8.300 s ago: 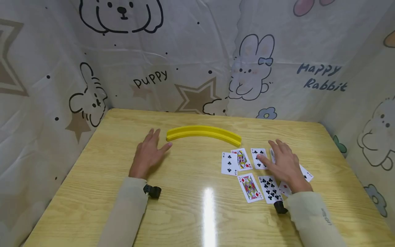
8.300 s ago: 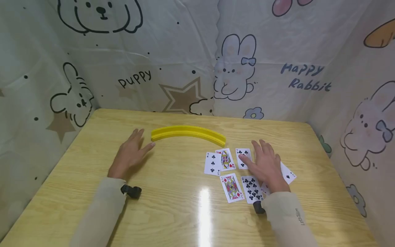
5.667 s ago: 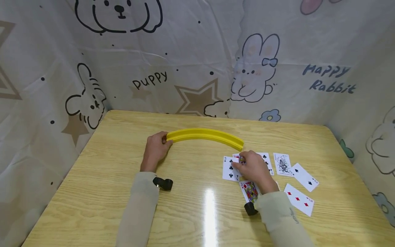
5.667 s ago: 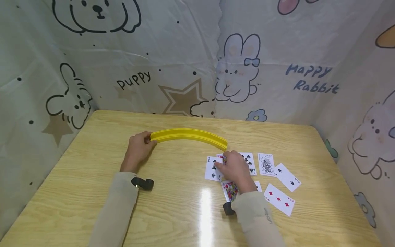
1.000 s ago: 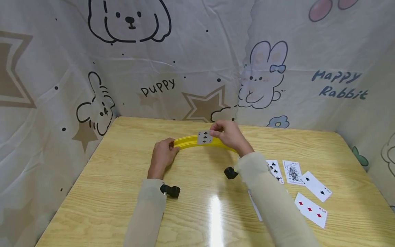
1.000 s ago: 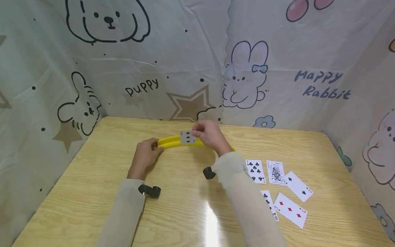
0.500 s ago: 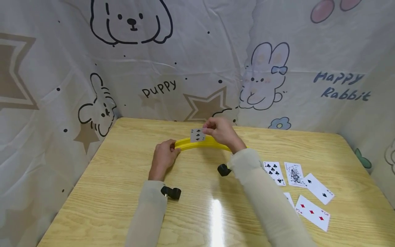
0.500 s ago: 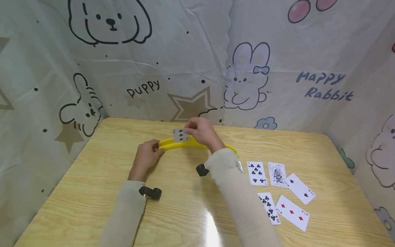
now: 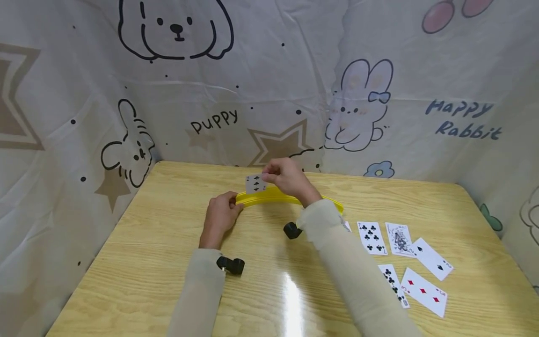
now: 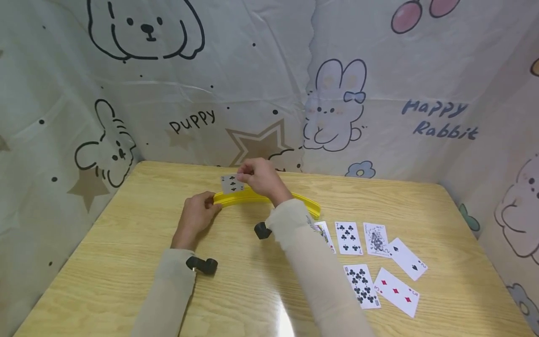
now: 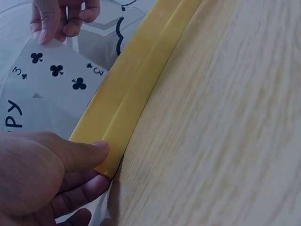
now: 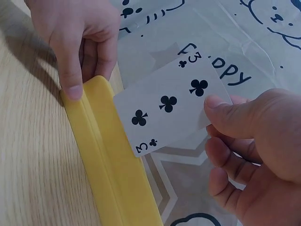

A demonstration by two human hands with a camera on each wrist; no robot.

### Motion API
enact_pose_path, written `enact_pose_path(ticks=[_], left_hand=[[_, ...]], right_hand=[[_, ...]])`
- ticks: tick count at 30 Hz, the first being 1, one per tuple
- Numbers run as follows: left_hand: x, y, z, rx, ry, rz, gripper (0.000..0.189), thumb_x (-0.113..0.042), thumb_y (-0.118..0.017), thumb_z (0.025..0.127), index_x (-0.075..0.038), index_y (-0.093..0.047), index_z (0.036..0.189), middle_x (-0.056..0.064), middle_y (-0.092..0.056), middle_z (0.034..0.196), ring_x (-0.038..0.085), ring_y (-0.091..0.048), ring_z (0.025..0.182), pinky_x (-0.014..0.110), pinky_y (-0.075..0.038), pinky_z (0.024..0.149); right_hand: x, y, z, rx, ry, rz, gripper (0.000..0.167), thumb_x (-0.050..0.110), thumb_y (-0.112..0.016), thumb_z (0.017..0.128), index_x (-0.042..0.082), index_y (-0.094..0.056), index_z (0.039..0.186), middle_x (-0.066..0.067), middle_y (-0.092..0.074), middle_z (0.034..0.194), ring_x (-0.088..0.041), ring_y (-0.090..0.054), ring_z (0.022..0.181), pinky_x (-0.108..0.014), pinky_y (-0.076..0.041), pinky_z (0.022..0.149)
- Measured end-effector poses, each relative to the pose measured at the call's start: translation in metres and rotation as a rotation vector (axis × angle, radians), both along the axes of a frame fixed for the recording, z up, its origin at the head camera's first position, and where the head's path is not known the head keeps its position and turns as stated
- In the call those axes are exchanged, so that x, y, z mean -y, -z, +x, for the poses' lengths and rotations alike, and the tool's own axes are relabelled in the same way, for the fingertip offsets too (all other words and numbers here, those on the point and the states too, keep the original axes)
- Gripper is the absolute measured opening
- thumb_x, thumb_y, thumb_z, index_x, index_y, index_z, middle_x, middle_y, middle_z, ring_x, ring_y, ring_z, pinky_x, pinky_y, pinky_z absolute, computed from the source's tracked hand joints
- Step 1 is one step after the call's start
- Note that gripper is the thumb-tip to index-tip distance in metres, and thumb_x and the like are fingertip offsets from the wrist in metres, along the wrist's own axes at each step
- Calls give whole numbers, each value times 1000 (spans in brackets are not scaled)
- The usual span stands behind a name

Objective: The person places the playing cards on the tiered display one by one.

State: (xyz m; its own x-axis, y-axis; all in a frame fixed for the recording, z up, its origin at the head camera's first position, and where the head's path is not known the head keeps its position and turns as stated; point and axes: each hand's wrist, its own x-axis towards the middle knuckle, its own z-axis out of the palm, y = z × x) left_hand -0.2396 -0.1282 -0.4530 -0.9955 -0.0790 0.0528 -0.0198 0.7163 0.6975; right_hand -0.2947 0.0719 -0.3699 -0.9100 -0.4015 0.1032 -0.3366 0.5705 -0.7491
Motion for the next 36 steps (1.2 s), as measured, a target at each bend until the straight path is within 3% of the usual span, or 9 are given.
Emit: enact_pose_path(ticks=[14, 27, 36], left_hand=[[1, 2, 0, 25, -8, -1, 34, -15, -73, 93, -1, -67, 124, 13, -68, 105, 24, -59, 89, 40, -51, 84], [0, -2, -4, 10, 8, 7, 33, -14, -73, 93, -1, -68, 124, 13, -69, 105, 24, -61, 88, 39, -52, 83], [0, -2, -2, 45, -3, 16, 36, -14, -72, 94, -1, -66, 127, 13, -68, 107, 24, -60, 89, 38, -52, 84]], right_hand=[[10, -2, -5, -10, -54, -18, 7, 12, -67, 97, 8, -71, 93, -3, -66, 92, -22, -58, 83, -34, -50, 74], [14, 2, -10, -11, -52, 2, 7, 12, -69, 96, 9, -71, 91, -3, -67, 89, -22, -58, 81, -33, -50, 73], [17, 9, -10, 8, -42, 20, 7, 14, -69, 96, 11, -70, 89, -2, -67, 88, -21, -57, 80, -31, -50, 70]])
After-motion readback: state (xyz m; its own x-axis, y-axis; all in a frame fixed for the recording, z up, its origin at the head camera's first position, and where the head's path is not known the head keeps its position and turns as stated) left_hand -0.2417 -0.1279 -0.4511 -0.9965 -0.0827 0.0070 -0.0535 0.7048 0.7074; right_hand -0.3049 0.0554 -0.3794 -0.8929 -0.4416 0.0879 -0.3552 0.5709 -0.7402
